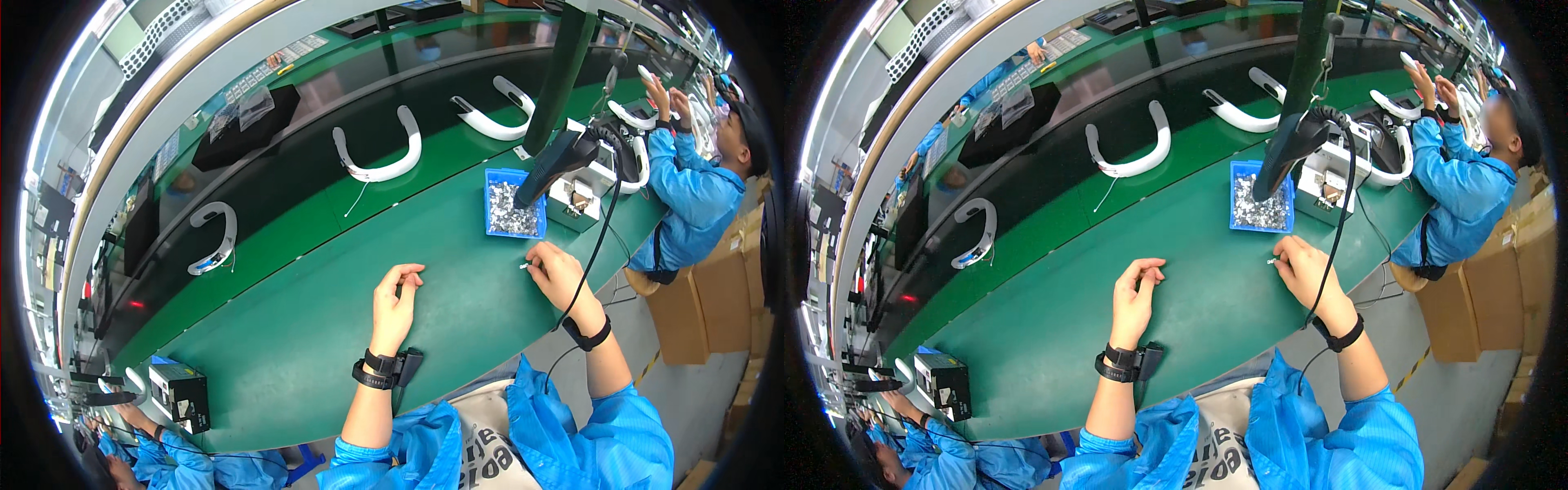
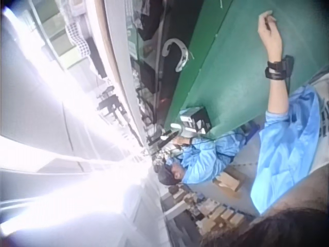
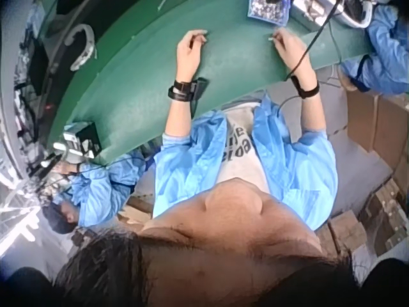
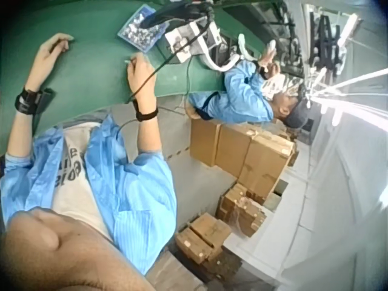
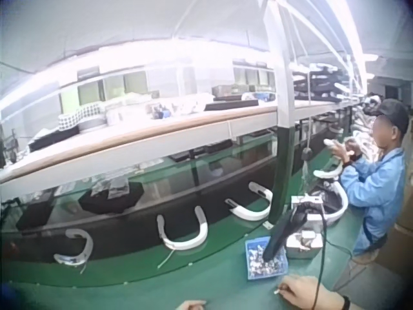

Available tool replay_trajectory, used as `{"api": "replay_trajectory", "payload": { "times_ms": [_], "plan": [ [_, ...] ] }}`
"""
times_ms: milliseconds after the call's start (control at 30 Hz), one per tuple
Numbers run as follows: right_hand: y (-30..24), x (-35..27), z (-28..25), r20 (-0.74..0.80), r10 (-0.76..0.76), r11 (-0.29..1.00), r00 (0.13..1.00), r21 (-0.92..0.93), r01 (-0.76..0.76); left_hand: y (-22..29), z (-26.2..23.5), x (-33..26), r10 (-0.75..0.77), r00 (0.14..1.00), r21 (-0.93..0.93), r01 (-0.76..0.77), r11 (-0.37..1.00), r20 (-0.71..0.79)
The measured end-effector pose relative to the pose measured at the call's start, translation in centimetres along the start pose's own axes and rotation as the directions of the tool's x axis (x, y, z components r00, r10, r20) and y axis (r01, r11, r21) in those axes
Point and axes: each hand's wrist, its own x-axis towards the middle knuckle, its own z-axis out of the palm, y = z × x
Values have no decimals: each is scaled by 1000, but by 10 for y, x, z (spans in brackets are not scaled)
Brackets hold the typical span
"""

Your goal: Assembling white plastic components using an electric screwdriver at a factory workstation.

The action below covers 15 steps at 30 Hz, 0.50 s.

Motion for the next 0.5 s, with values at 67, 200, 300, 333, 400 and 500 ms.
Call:
{"api": "replay_trajectory", "payload": {
  "times_ms": [67,200,300,333,400,500],
  "plan": [
    [-2,0,2,8,58,997,998,43,-58,0,0,2,0,1000,8,0,1000,-2],
    [-8,-1,11,-20,-15,995,1000,98,17,0,-9,-5,21,1000,4,-21,1000,-9],
    [-7,3,22,-37,-96,992,995,82,99,-4,-12,-7,16,999,56,-14,998,-28],
    [-8,0,24,-36,-91,992,995,79,94,-6,-12,-8,36,999,38,-35,999,-18],
    [1,-8,26,2,-3,982,1000,186,2,-7,-9,-9,52,999,13,-52,999,-7],
    [-14,-8,24,50,12,948,999,316,-27,-10,-5,-7,81,996,43,-80,996,-32]
  ]
}}
